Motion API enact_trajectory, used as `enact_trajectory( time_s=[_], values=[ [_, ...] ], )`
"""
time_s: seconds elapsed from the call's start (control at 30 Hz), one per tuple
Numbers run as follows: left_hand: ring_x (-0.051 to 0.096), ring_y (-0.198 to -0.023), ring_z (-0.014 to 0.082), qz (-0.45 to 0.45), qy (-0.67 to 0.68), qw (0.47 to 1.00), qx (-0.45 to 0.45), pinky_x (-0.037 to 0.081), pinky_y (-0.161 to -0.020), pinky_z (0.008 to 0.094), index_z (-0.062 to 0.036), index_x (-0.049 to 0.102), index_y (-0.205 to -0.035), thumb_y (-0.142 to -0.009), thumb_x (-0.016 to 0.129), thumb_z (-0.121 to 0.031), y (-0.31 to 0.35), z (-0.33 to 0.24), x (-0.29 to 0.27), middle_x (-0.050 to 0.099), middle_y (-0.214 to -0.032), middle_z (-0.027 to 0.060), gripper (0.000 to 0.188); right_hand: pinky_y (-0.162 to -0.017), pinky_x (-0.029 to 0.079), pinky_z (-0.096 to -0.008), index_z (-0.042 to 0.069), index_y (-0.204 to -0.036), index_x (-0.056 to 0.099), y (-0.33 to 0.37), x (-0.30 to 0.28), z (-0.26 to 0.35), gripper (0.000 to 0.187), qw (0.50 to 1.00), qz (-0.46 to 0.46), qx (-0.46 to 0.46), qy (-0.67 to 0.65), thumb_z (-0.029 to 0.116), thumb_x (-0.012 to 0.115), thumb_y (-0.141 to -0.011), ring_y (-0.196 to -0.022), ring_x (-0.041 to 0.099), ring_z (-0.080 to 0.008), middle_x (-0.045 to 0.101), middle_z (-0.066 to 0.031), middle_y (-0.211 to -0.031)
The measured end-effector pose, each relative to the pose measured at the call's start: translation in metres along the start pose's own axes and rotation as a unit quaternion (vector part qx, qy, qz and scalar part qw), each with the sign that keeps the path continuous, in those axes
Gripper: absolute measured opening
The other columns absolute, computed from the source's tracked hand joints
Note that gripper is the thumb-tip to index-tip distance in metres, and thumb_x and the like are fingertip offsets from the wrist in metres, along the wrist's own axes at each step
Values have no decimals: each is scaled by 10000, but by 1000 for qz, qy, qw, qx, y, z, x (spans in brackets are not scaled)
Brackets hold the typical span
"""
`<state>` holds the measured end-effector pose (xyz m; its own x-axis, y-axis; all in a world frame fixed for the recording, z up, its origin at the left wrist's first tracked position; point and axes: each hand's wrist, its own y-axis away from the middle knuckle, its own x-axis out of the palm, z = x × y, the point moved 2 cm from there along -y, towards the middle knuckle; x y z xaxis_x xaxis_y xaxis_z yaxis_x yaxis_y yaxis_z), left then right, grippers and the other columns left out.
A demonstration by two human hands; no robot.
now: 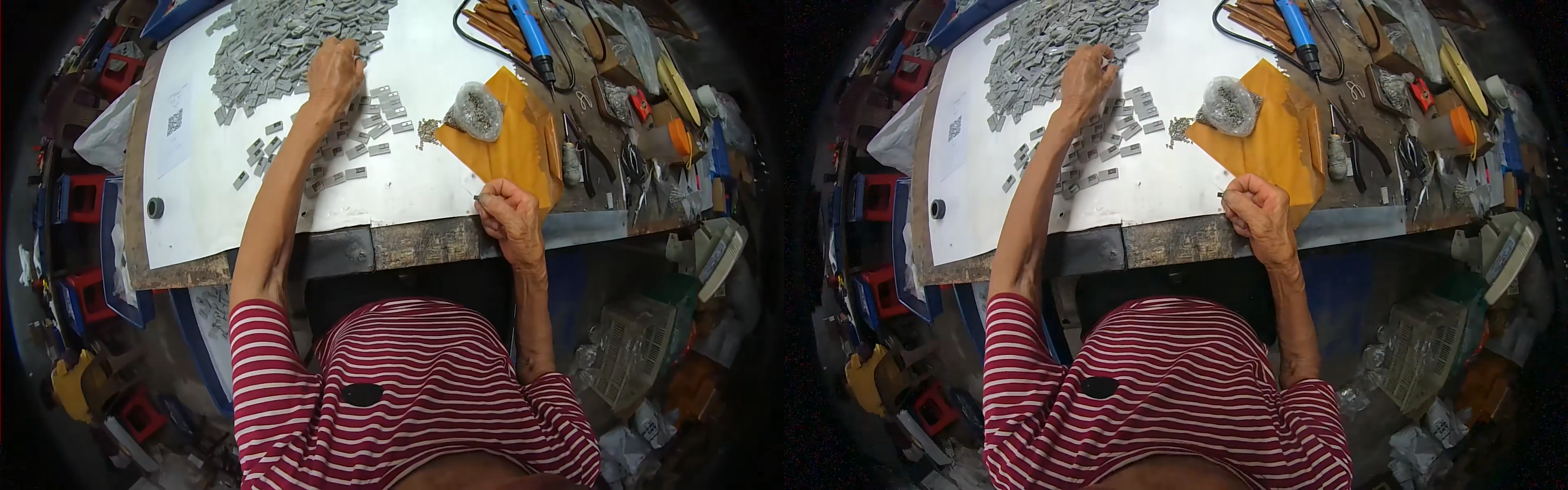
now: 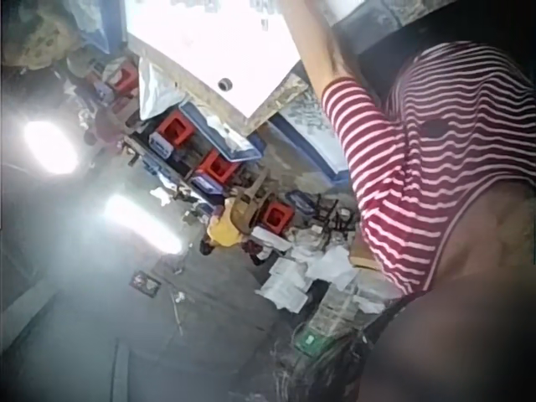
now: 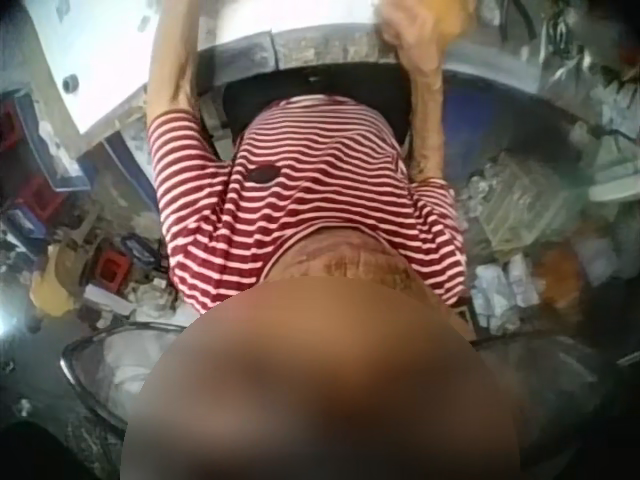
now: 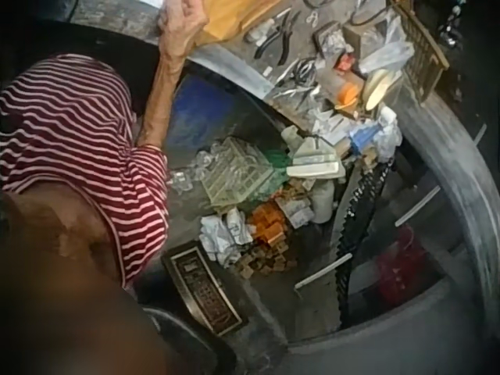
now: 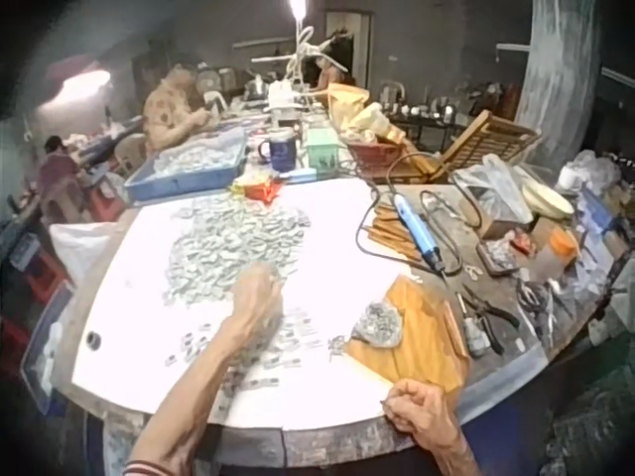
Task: The person is manually assembling small metal components by inserting tiny pins or hooks into holes on flat metal plates at a workbench.
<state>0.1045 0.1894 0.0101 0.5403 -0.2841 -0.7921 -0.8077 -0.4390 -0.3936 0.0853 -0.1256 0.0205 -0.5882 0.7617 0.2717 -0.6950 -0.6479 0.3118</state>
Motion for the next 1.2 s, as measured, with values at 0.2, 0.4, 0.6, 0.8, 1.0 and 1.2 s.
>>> enact_trajectory(
  time_s=[0.2, 0.4, 0.6, 0.8, 1.0, 1.2],
  values=[
    [556, -788, 342, -12, -57, 998, 33, 462, -699, 421, -12, 596, -824, -707, 656, -129, -2, 5, 10, 534, -879, 178, 176, -381, 223, -139, 0, -822, 512, 1, -3, 0, 99, 1000, -4, -1, -11, 93, 544, -834, -452, 319, -7, 488, -11, -649],
    [540, -791, 309, -57, -3, 996, 69, 446, -698, 400, -23, 607, -793, -681, 644, -130, 3, 2, 2, 548, -826, 153, 159, -388, 235, -142, 0, -780, 518, 3, -1, 3, 70, 999, -19, -5, -26, 57, 544, -811, -454, 337, -2, 484, 5, -616],
    [509, -859, 272, -153, -4, 967, 206, 427, -724, 395, -47, 599, -853, -723, 627, -180, 22, -35, -11, 574, -880, 91, 187, -390, 231, -147, -10, -788, 522, 2, 0, 2, 70, 999, -30, -24, -38, 50, 550, -811, -453, 339, -8, 482, 4, -611],
    [595, -695, 113, 71, 447, 892, -19, 487, -654, 231, 20, 566, -949, -851, 561, -159, 55, -77, -27, 629, -822, 90, 204, -396, 231, -151, -11, -786, 527, 4, 4, 5, 63, 998, -33, -37, -30, 45, 544, -808, -458, 340, -7, 487, 5, -614],
    [541, -559, 95, 207, 570, 783, -140, 469, -550, 212, 37, 588, -962, -873, 533, -178, 117, -121, -41, 627, -726, 93, 239, -401, 243, -149, -24, -815, 530, 7, 11, 9, 75, 998, -16, -36, -53, 49, 548, -815, -461, 350, -7, 502, -2, -625],
    [498, -513, 72, 204, 654, 684, -252, 419, -513, 177, 47, 542, -986, -862, 525, -79, 158, -130, -22, 612, -708, 90, 177, -394, 251, -131, -19, -873, 519, 16, 12, 4, 141, 998, 9, -45, -33, 114, 554, -844, -463, 346, -5, 514, -26, -677]
  ],
)
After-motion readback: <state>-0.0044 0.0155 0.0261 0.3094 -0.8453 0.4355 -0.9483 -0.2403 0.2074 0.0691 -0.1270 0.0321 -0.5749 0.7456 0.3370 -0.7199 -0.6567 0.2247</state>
